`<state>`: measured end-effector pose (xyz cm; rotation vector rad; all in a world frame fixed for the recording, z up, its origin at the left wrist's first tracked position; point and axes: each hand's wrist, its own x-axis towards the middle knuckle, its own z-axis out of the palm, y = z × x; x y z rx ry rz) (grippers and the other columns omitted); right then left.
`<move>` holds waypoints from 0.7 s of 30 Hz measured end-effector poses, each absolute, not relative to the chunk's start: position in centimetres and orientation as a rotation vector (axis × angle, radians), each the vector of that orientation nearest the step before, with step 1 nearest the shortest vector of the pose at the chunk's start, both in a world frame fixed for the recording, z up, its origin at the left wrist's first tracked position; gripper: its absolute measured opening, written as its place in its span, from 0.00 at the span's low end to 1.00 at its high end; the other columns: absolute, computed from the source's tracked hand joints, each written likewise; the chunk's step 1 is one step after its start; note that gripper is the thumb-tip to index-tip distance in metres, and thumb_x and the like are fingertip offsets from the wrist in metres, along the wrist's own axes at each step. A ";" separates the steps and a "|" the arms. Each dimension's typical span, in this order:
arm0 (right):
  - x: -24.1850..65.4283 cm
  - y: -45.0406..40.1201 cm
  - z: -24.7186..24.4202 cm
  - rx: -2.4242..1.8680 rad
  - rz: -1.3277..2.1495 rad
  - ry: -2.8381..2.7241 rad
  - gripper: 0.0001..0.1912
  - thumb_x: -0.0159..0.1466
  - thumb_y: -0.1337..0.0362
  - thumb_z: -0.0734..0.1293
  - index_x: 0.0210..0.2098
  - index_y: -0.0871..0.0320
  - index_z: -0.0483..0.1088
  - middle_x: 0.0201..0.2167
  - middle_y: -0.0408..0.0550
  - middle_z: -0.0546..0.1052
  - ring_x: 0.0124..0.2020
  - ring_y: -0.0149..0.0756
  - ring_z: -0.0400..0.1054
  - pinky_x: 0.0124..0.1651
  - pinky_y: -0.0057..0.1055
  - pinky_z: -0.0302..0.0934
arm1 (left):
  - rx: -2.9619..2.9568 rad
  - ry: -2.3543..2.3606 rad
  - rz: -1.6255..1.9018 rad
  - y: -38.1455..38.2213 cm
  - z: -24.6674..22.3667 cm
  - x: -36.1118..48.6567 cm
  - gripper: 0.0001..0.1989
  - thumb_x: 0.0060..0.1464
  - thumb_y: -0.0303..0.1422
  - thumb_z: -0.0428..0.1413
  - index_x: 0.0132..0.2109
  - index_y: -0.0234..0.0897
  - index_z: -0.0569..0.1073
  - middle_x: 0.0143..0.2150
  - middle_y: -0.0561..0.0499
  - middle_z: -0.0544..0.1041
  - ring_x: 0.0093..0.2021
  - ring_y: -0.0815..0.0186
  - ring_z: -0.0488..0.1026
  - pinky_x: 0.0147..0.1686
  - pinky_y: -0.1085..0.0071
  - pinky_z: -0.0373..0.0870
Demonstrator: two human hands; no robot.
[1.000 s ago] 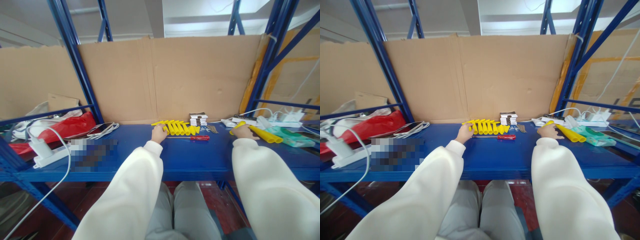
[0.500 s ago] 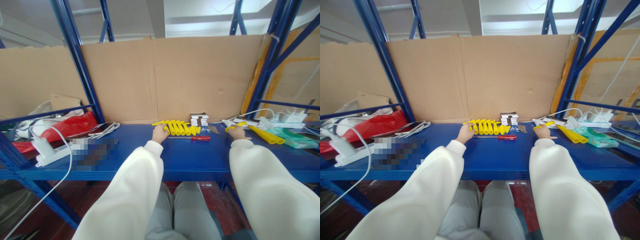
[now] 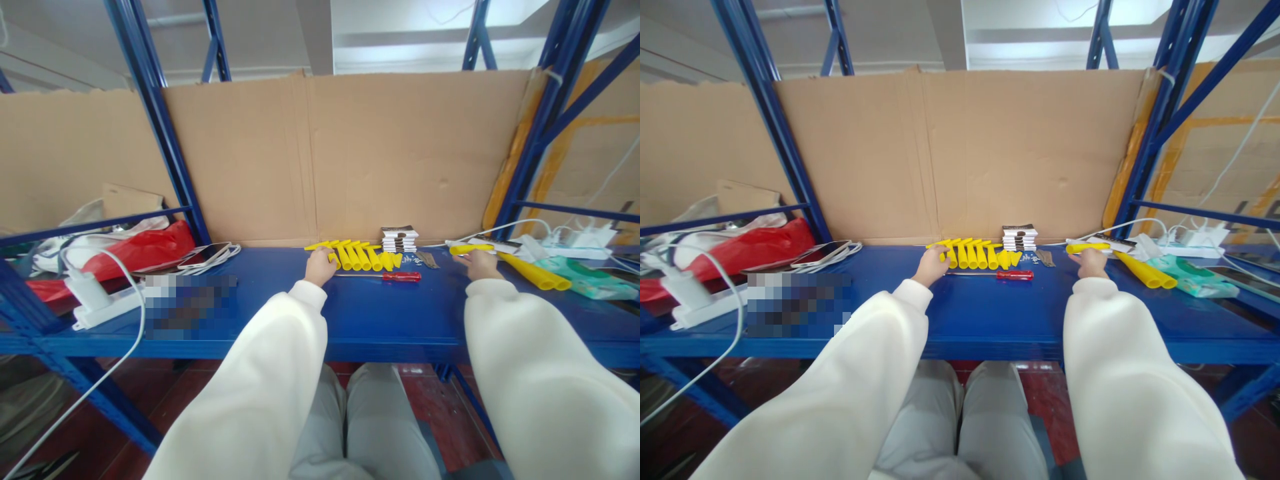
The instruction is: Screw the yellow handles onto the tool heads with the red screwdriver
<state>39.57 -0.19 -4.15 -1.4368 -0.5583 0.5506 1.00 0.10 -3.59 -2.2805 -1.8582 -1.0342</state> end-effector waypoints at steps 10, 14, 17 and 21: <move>39.2 -2.2 -2.9 -1.275 0.914 -0.425 0.13 0.69 0.69 0.50 0.46 0.53 0.63 0.55 0.55 0.70 0.47 0.34 0.74 0.43 0.32 0.69 | -2.289 -1.826 -1.058 0.1 -3.7 0.9 0.20 0.58 0.24 0.54 0.55 0.39 0.81 0.59 0.46 0.80 0.60 0.60 0.75 0.64 0.68 0.67; 38.8 -2.6 -2.6 -1.281 0.926 -0.471 0.14 0.70 0.66 0.51 0.47 0.54 0.65 0.49 0.54 0.72 0.46 0.37 0.72 0.46 0.38 0.69 | -2.287 -1.822 -1.052 0.1 -3.6 1.0 0.20 0.58 0.24 0.54 0.55 0.38 0.81 0.59 0.45 0.79 0.60 0.59 0.75 0.64 0.68 0.67; 38.6 -2.8 -2.4 -1.269 0.909 -0.482 0.14 0.71 0.65 0.51 0.46 0.55 0.66 0.41 0.52 0.72 0.43 0.39 0.72 0.45 0.38 0.69 | -2.288 -1.812 -1.044 0.0 -3.5 1.0 0.21 0.58 0.24 0.54 0.55 0.39 0.81 0.59 0.46 0.80 0.61 0.59 0.75 0.65 0.67 0.67; 38.8 -2.7 -2.5 -1.183 0.906 -0.442 0.12 0.72 0.66 0.52 0.41 0.55 0.65 0.38 0.51 0.70 0.40 0.37 0.73 0.42 0.34 0.70 | -2.302 -1.801 -1.025 0.0 -3.5 1.0 0.20 0.59 0.23 0.53 0.55 0.37 0.81 0.59 0.45 0.79 0.61 0.60 0.75 0.66 0.70 0.65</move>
